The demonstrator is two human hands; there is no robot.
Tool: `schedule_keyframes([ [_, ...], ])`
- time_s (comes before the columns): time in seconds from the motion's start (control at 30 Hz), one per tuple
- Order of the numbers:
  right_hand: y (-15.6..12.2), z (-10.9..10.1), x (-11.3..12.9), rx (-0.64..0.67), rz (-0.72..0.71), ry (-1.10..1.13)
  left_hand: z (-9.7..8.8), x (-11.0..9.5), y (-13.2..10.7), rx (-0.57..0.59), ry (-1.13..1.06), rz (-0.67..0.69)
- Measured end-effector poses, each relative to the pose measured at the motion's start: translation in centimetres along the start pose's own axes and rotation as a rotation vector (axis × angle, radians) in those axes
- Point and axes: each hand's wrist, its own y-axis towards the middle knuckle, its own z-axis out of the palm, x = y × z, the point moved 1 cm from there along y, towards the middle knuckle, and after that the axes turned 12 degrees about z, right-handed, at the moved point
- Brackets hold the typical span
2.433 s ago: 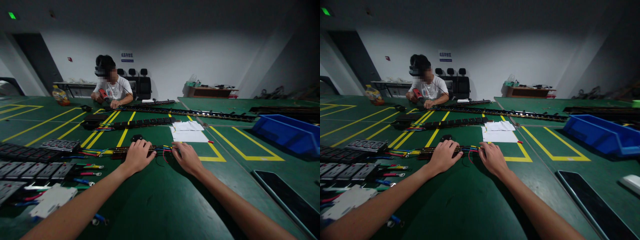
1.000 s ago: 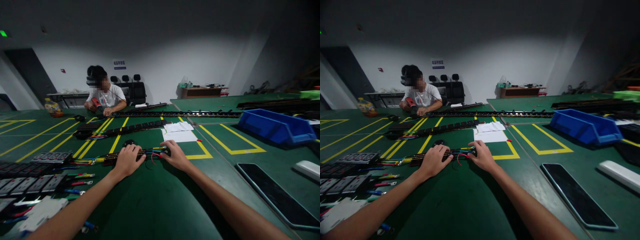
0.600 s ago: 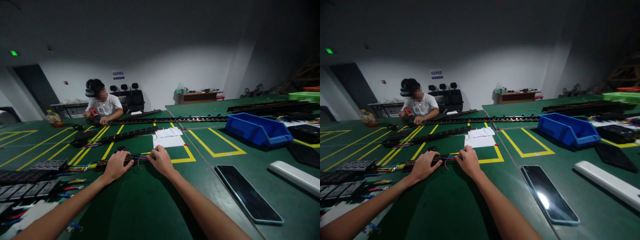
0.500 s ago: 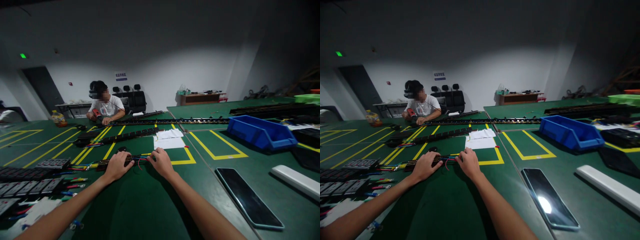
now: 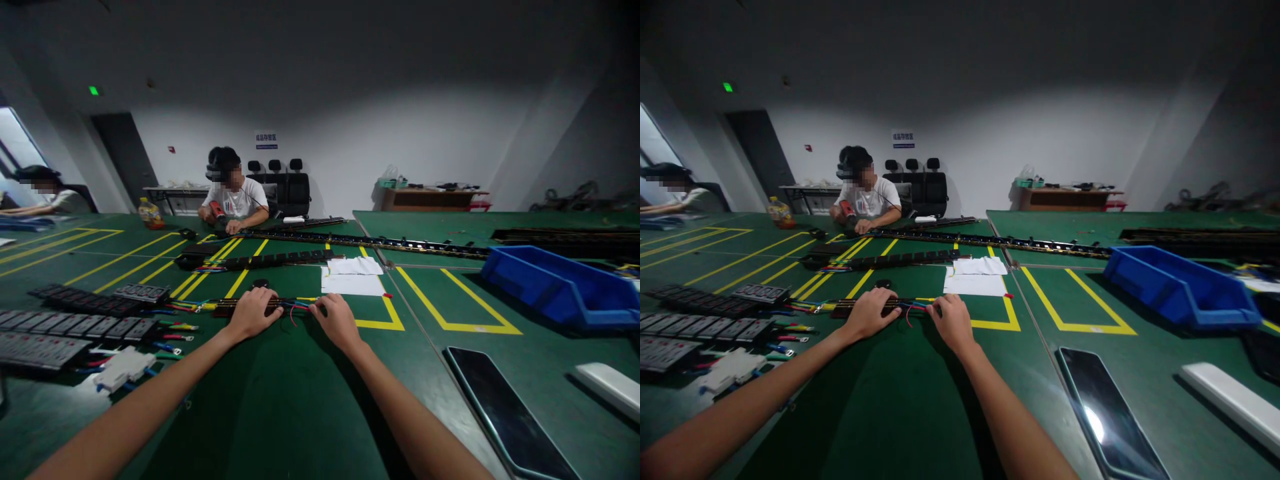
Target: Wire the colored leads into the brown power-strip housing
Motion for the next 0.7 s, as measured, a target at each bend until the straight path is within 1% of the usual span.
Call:
schedule_keyframes([
  [0.37, -0.39, -0.12, 0.09, -0.035, -0.014, -0.01, -0.3, -0.49, 0.05, -0.019, -0.028, -0.011],
  [0.47, -0.39, 0.0, -0.07, -0.034, -0.008, -0.019, -0.21, -0.55, -0.1, -0.029, -0.031, -0.007],
  [0.7, -0.38, 0.2, -0.49, -0.032, -0.048, -0.04, 0.31, -0.47, -0.48, -0.034, -0.038, 0.002],
])
